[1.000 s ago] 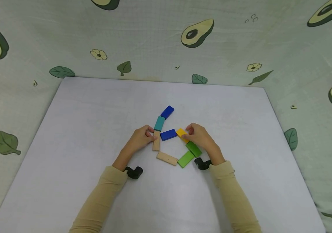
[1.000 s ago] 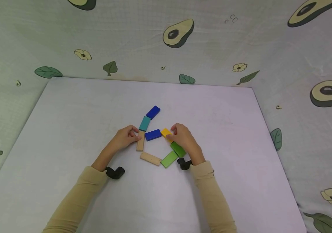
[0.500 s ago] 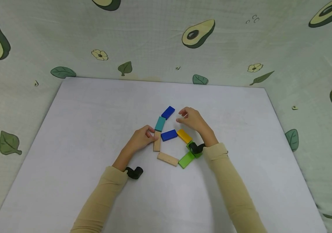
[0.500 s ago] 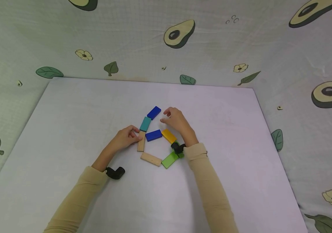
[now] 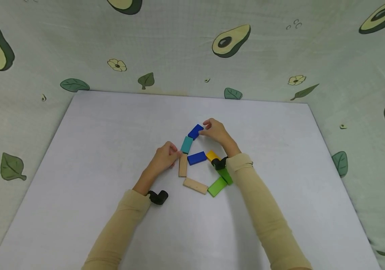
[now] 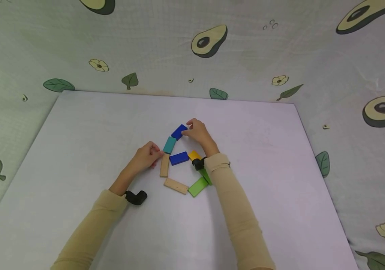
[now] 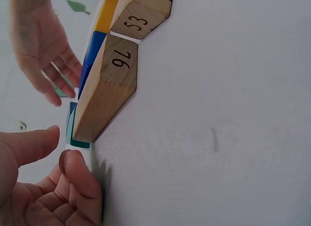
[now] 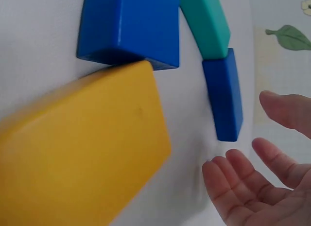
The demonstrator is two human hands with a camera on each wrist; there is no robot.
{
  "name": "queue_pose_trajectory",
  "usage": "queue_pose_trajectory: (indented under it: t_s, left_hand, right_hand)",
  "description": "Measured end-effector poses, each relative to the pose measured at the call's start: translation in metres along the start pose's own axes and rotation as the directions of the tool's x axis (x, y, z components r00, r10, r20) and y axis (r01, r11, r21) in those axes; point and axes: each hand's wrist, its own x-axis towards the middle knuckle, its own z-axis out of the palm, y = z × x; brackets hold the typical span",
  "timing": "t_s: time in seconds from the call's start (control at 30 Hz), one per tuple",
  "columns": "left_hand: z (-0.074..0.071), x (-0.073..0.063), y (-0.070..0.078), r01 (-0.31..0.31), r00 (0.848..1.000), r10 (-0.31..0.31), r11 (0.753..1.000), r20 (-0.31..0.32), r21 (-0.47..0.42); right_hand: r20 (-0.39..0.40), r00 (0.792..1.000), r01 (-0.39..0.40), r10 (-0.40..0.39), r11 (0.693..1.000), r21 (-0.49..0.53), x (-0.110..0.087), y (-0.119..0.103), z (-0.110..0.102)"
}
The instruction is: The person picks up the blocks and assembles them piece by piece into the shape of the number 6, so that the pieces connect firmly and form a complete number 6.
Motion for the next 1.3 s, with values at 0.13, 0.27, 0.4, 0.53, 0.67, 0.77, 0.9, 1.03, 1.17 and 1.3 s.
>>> queue_pose_trajectory:
  t_s: [0.13,0.27,0.4,0.53,0.67,0.77,0.9,1.03,1.17,1.3]
  left_hand:
    - [0.0,0.005,0.004,0.007,0.999,-0.006,1.0,-0.05,0.017]
    - [0.002,0.012,0.008,0.021,0.995,-0.019,0.999,-0.098,0.024]
    - [0.004,0.021,0.012,0.018,0.992,-0.014,0.999,-0.123,0.032]
    - [0.004,0.029,0.014,0.005,0.992,0.002,0.998,-0.125,0.061]
    - [0.002,0.036,0.016,0.001,0.996,0.008,0.995,-0.093,0.096]
    - [0.001,0.04,0.017,0.005,0.999,0.001,0.993,-0.051,0.121]
    - [-0.001,0.043,0.018,0.01,1.0,-0.008,0.991,-0.015,0.134]
    - [-0.001,0.042,0.018,0.008,1.0,-0.007,0.991,-0.012,0.136]
    - [-0.002,0.04,0.018,-0.002,1.0,0.004,0.992,-0.011,0.127]
    - [-0.002,0.04,0.018,-0.01,1.0,0.01,0.993,-0.002,0.117]
  right_hand:
    - [0.007,0.999,-0.034,0.034,0.999,0.005,0.007,0.003,0.004]
    - [0.0,0.997,-0.074,0.074,0.997,0.005,0.013,0.006,0.006]
    - [-0.015,0.996,-0.087,0.087,0.996,-0.001,0.015,0.007,0.006]
    - [-0.03,0.995,-0.096,0.096,0.995,0.005,0.017,0.007,0.007]
    - [-0.035,0.994,-0.105,0.106,0.994,0.017,0.017,0.006,0.009]
    - [-0.038,0.994,-0.106,0.106,0.994,0.019,0.018,0.006,0.009]
    - [-0.038,0.993,-0.108,0.109,0.994,0.024,0.017,0.005,0.009]
    - [-0.03,0.993,-0.115,0.116,0.993,0.028,0.016,0.005,0.008]
    - [-0.022,0.992,-0.122,0.122,0.992,0.025,0.017,0.007,0.008]
    - [-0.017,0.991,-0.132,0.133,0.991,0.032,0.017,0.007,0.008]
